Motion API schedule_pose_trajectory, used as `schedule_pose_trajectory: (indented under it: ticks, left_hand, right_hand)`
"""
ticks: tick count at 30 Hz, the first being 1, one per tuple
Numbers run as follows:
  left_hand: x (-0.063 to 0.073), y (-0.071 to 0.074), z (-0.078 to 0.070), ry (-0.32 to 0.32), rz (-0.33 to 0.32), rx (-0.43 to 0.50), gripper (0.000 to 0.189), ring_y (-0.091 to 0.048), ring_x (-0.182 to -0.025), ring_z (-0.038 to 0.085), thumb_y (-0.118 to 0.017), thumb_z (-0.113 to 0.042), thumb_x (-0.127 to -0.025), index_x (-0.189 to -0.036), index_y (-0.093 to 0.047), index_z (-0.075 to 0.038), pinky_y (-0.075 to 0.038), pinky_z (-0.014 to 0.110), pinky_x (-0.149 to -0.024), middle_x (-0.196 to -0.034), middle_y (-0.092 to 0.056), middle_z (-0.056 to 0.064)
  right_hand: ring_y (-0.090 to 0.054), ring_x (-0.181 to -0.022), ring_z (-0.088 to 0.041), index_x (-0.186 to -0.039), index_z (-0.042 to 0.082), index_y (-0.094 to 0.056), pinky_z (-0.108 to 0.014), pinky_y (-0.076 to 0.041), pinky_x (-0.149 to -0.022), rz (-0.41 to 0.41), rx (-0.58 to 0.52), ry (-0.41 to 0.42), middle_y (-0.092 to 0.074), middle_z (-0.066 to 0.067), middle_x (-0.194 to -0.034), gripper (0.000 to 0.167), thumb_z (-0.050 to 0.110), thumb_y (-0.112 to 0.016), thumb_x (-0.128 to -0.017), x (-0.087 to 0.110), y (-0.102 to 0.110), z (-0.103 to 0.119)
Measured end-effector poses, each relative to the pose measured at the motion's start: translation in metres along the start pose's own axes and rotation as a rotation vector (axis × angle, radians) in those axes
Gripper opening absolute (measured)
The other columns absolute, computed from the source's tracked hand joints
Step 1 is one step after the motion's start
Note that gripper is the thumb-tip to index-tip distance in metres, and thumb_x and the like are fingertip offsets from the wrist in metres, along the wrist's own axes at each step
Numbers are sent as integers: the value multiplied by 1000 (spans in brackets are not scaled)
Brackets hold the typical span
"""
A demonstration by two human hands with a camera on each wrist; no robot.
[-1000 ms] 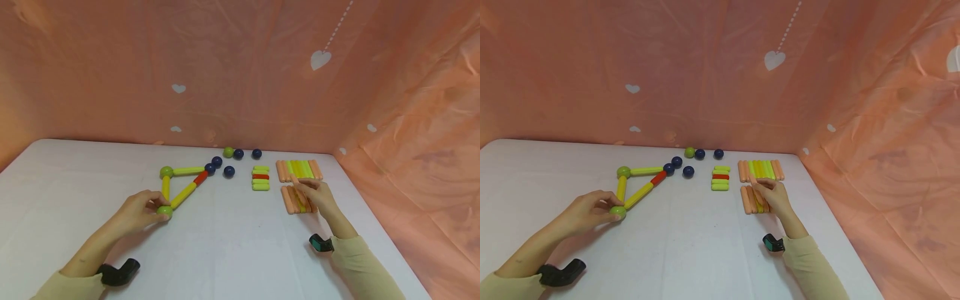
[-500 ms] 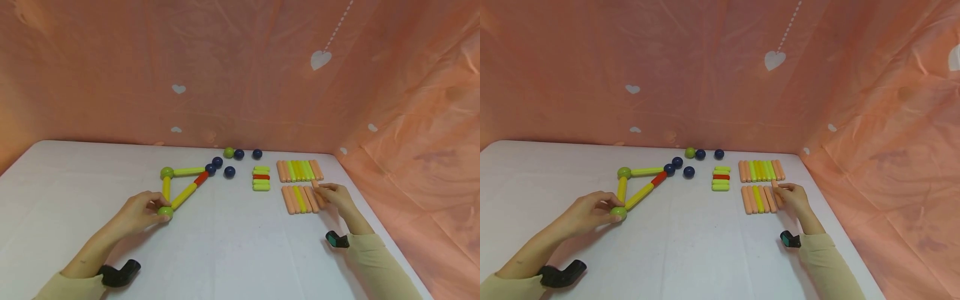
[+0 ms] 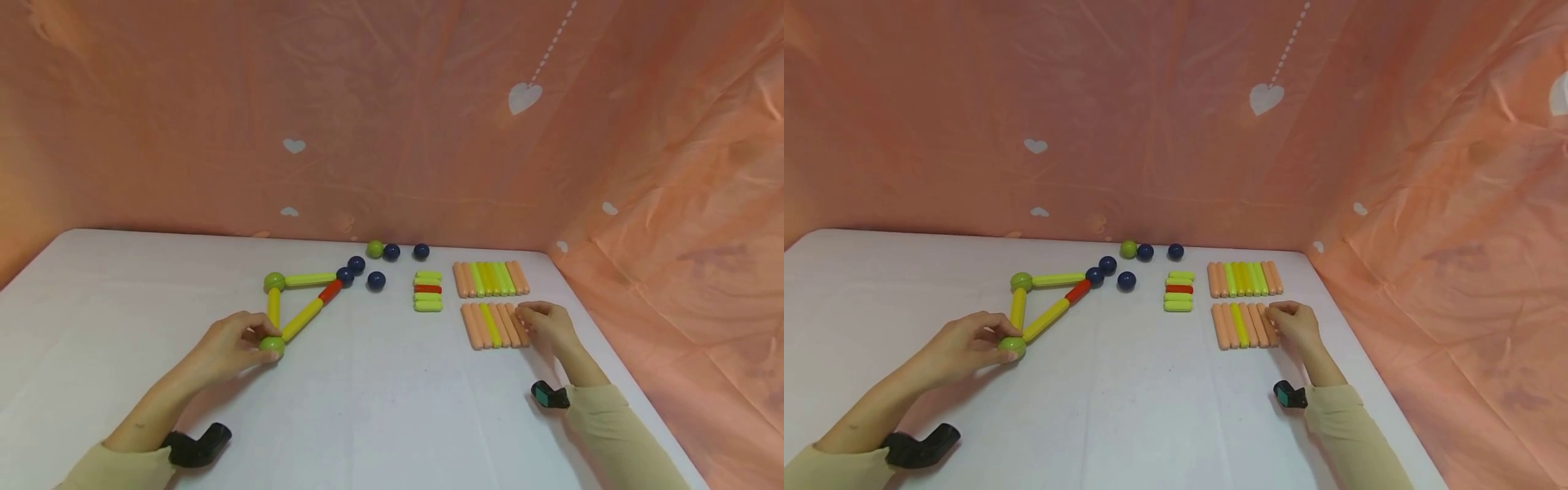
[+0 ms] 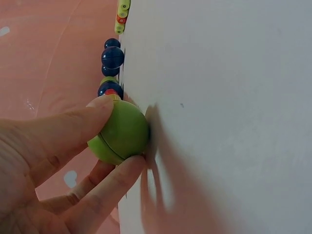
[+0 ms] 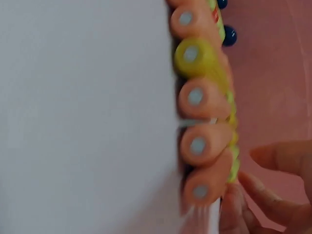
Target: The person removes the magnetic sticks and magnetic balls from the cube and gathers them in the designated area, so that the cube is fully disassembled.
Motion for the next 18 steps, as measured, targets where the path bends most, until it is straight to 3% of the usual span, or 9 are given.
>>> schedule_pose_trajectory:
  ticks: [4,8,13,18]
  left_hand:
    - [2,1,0,-8,-10,-2,22,-62,-88,27,-81,-13,-74,-91,-68,-9,-52,44,-78,-90,-65,3]
    - [3,1,0,-15,-12,3,23,-62,-88,25,-82,-14,-74,-91,-68,-9,-52,41,-77,-90,-65,3]
    - [5,-1,-4,9,0,19,24,-60,-85,20,-81,-15,-75,-94,-68,-9,-51,32,-72,-91,-64,3]
    - [6,-10,-12,3,40,31,28,-57,-82,17,-82,-18,-75,-96,-68,-7,-50,27,-68,-88,-61,2]
  right_hand:
    - [-59,-74,-2,-127,-8,-53,-18,-52,-70,-67,-84,48,-65,-16,-110,45,25,-56,-96,1,-4,15]
    - [-59,-84,-9,-125,-5,-57,-17,-49,-74,-85,-111,97,-66,-10,-107,42,26,-58,-96,5,-16,32]
    - [-58,-93,-20,-127,1,-57,-19,-49,-78,9,-139,122,-62,-18,-116,42,29,-57,-97,12,-41,54]
    - [-61,-89,-18,-126,2,-58,-22,-49,-78,123,-173,174,-63,-18,-116,39,27,-59,-95,20,-69,78]
Point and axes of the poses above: each hand's wrist, its own x-axis away from the middle knuckle, its own y-axis out of the back of the hand, z = x × y, the point moved 4 cm from there along -x, towards the middle knuckle
